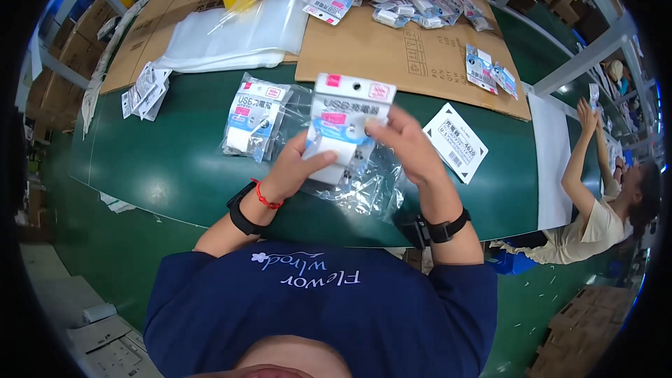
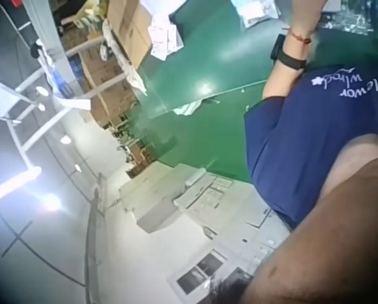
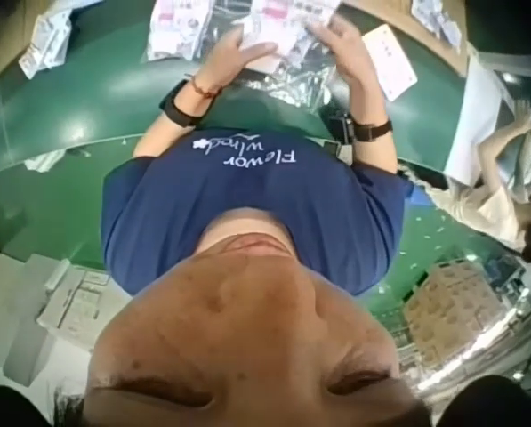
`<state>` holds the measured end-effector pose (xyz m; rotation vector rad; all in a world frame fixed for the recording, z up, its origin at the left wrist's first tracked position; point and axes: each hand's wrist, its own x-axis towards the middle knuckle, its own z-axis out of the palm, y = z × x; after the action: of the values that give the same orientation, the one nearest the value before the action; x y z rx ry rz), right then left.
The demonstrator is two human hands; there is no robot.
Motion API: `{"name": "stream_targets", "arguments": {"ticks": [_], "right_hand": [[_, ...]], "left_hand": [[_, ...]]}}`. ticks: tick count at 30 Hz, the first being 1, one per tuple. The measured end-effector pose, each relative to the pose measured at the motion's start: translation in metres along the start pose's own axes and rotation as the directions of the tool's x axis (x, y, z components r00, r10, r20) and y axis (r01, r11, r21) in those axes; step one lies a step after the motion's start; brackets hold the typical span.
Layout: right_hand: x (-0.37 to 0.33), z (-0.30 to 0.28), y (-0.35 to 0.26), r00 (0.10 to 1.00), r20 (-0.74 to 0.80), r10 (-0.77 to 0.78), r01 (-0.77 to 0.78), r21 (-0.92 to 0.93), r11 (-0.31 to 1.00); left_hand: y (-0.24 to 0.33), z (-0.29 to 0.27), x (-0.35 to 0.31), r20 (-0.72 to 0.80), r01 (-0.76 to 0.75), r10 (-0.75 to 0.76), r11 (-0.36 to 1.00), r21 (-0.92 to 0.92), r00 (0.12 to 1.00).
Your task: The person packages chargers by hand, placing them into a plastic bag before inserting a paper label and sealing it. They then set the bag aside and repeat the process with a new plastic bag.
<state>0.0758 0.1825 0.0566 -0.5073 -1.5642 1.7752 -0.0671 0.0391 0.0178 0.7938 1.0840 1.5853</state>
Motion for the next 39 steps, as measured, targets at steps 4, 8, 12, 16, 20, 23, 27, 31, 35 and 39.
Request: {"name": "stream_targets", "arguments": {"ticks": [4,8,12,16,20,23,27,31,35,39], "right_hand": [[-0.007,-0.006,-0.003,0.933,0.211,0.293,-0.276,-0.104,0.955],[-0.003,0.009,-0.019,0.914,0.258,-0.313,0.405,-0.536,0.741],[-0.012,0.015,-0.010,0.620,0.724,-0.303,0.751,-0.437,0.494],[-0.019,0.023,-0.012,0.584,0.802,-0.126,0.731,-0.452,0.511],[0.027,-0.025,-0.022,0.712,0.677,-0.187,0.695,-0.643,0.320],[0.100,-0.141,-0.015,0.771,0.316,-0.552,0.330,-0.941,-0.079],[0.132,-0.274,0.004,0.812,-0.073,-0.580,-0.215,-0.960,-0.179],[0.142,-0.260,0.020,0.949,-0.314,0.009,-0.291,-0.891,-0.349],[0.152,-0.170,0.000,0.941,-0.241,0.239,-0.211,-0.967,-0.144],[0.158,-0.160,-0.024,0.976,-0.102,0.192,-0.134,-0.978,0.160]], "left_hand": [[-0.005,0.002,0.002,-0.099,-0.133,0.164,0.957,0.259,0.982],[0.005,0.001,0.003,-0.188,-0.149,0.121,0.978,-0.146,0.975],[0.036,-0.007,0.002,0.204,0.300,-0.226,0.574,-0.762,0.952],[0.020,-0.023,0.002,0.043,0.194,-0.210,0.786,-0.587,0.977],[0.020,-0.015,0.005,-0.116,0.097,-0.163,0.893,-0.439,0.980],[0.017,-0.006,0.002,-0.151,0.075,-0.143,0.921,-0.382,0.978],[0.003,0.000,0.007,-0.082,0.080,-0.109,0.950,-0.303,0.991],[-0.003,-0.001,0.008,-0.055,0.086,-0.102,0.966,-0.243,0.993],[-0.009,0.001,0.002,-0.042,0.127,-0.140,0.968,-0.218,0.989],[-0.007,-0.001,0.005,-0.014,0.129,-0.137,0.959,-0.254,0.990]]}}
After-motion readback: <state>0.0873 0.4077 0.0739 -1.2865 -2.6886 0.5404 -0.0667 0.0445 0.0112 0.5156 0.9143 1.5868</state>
